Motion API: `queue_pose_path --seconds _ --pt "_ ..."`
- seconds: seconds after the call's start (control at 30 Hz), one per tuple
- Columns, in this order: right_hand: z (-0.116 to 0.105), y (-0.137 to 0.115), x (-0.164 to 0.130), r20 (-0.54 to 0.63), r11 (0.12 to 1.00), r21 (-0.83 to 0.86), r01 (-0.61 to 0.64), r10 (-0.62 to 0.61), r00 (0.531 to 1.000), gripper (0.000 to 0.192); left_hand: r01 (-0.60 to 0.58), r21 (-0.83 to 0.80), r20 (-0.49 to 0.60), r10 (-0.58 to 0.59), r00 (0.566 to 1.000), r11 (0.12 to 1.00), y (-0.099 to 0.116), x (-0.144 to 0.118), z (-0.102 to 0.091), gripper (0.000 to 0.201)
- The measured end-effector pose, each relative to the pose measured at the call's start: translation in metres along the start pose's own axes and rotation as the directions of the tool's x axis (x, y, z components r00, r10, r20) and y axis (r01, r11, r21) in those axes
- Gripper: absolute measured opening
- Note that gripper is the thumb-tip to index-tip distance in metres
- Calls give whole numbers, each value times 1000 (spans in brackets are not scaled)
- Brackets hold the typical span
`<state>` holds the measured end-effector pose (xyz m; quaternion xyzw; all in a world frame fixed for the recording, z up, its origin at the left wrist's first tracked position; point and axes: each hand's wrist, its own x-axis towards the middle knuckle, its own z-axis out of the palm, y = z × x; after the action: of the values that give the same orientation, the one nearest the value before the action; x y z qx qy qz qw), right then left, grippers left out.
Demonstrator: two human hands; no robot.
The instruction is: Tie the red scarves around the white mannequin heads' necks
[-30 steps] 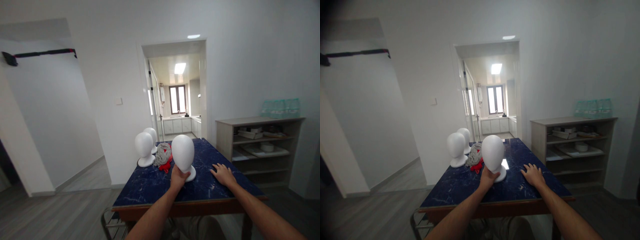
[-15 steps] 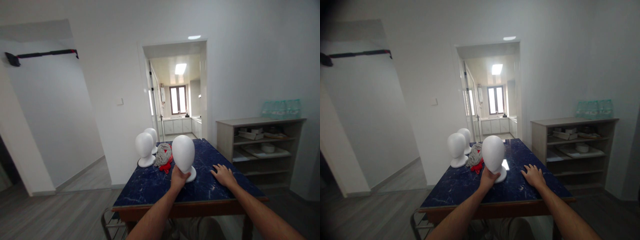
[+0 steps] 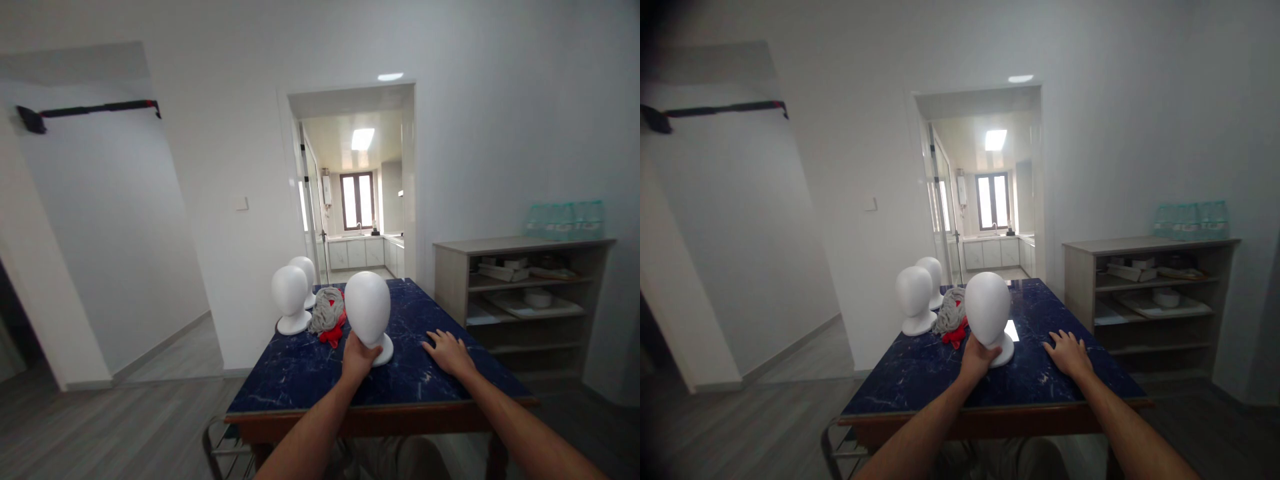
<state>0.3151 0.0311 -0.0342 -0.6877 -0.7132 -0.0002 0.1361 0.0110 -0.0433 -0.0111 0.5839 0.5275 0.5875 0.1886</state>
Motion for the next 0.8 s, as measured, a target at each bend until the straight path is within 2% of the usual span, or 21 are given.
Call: queue_pose_path --seconds 0.8 --pt "-1 -1 0 -6 1000 -10 6 -6 1000 69 6 -13 -3 -6 1000 1000 -2 1 0 75"
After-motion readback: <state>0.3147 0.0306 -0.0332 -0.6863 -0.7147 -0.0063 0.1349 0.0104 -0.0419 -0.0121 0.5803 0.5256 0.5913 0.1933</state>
